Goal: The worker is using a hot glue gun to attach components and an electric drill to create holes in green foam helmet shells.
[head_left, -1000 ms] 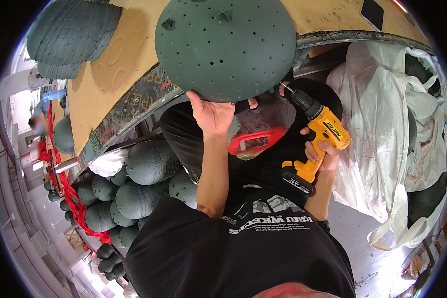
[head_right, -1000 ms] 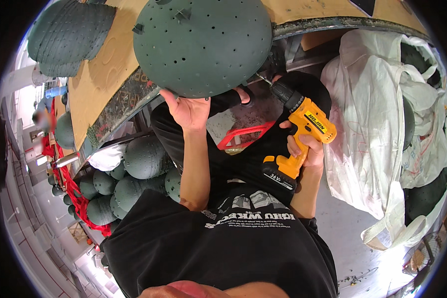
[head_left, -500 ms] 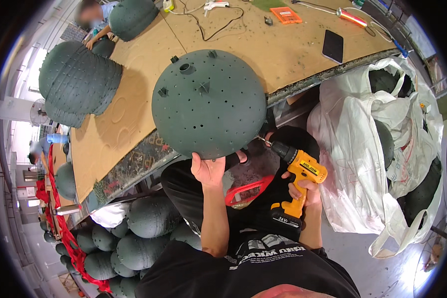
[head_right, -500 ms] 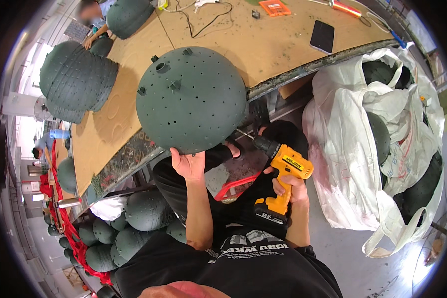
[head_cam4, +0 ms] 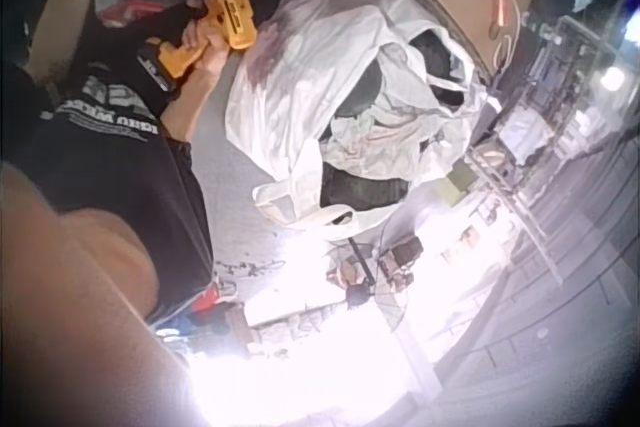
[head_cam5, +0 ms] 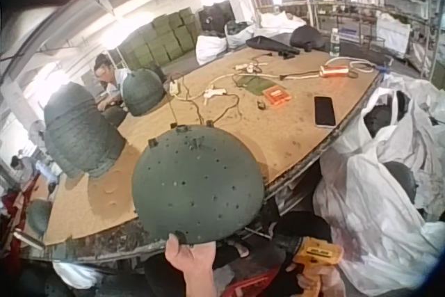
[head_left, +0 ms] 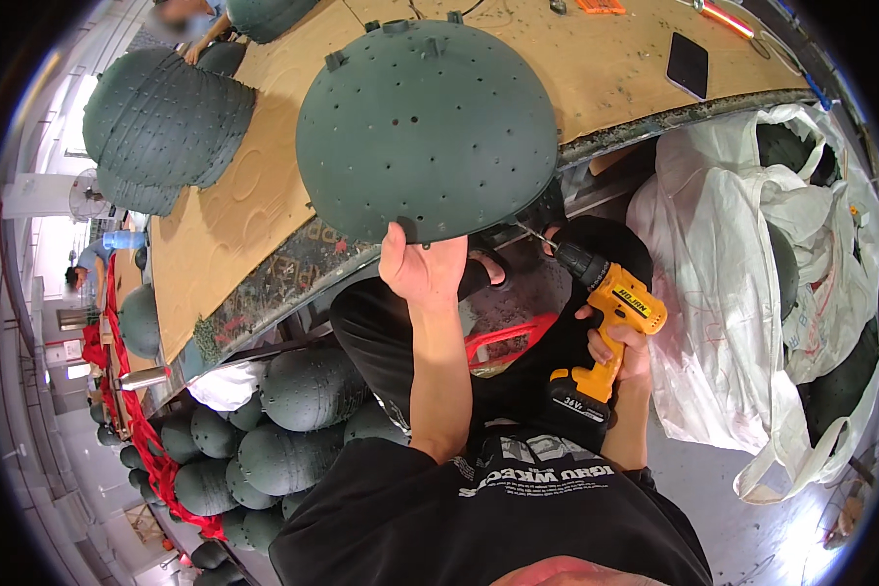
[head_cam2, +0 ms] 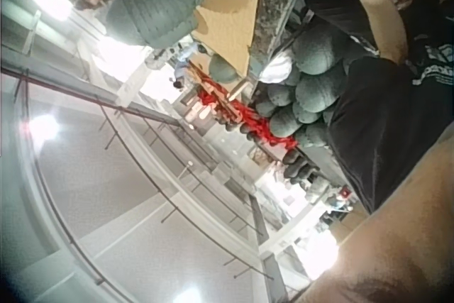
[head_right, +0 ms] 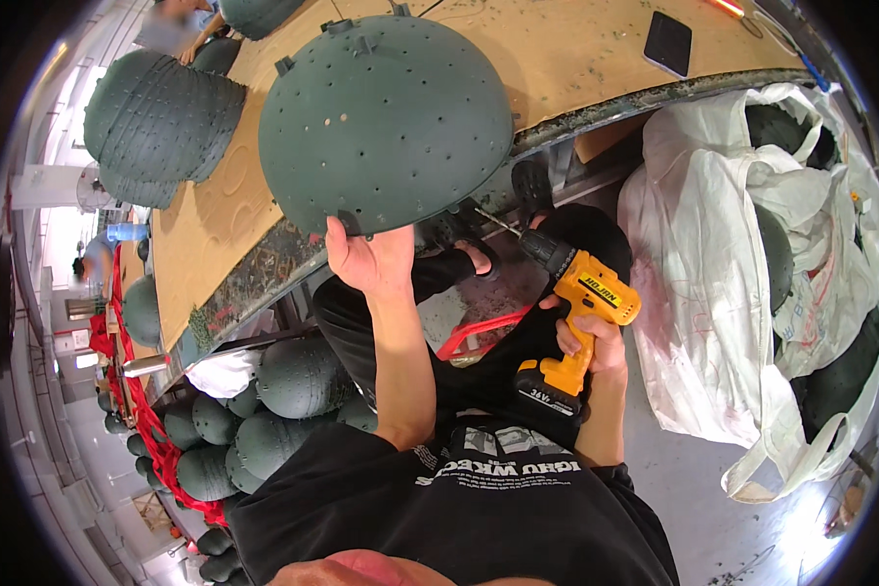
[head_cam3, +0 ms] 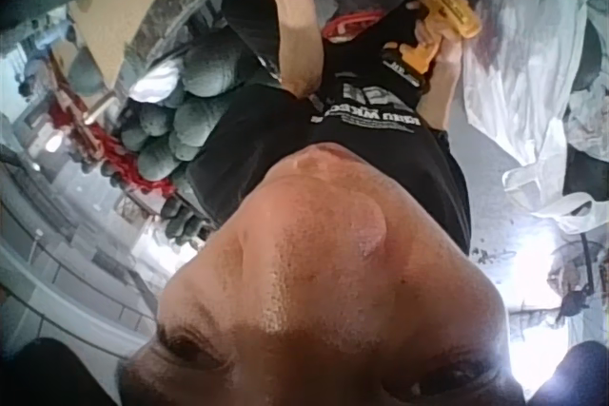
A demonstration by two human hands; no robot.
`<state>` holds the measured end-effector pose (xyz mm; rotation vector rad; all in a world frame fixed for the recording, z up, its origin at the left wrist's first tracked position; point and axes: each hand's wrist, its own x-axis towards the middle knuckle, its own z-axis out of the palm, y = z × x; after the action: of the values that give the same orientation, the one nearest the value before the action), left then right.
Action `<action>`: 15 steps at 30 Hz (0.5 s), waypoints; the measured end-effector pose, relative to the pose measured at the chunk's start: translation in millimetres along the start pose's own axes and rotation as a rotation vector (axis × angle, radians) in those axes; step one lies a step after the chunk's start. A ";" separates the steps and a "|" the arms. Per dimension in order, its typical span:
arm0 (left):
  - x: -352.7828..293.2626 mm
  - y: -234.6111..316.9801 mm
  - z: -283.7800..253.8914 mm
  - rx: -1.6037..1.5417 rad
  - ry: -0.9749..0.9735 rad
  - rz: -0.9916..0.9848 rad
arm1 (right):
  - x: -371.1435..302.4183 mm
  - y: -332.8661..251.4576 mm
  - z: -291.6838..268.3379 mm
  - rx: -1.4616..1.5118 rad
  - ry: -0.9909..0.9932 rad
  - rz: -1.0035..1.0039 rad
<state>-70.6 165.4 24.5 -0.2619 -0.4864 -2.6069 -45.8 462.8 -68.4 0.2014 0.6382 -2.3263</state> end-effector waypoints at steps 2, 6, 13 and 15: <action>6.2 -3.5 5.1 0.021 -0.016 -0.019 | -1.0 1.7 -2.4 0.005 0.010 0.003; 14.0 -8.2 15.2 -0.025 -0.064 -0.015 | -2.7 0.4 -5.2 -0.010 -0.027 0.004; 16.0 -11.1 19.1 0.136 -0.081 -0.009 | -4.9 -2.0 -3.5 0.004 0.000 -0.027; 18.1 -8.8 15.3 0.195 -0.121 -0.009 | -4.7 -1.9 -4.0 0.009 0.002 -0.022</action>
<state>-89.1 171.0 40.7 -0.3539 -0.7802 -2.5396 -43.7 468.8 -69.7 0.2025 0.6341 -2.3505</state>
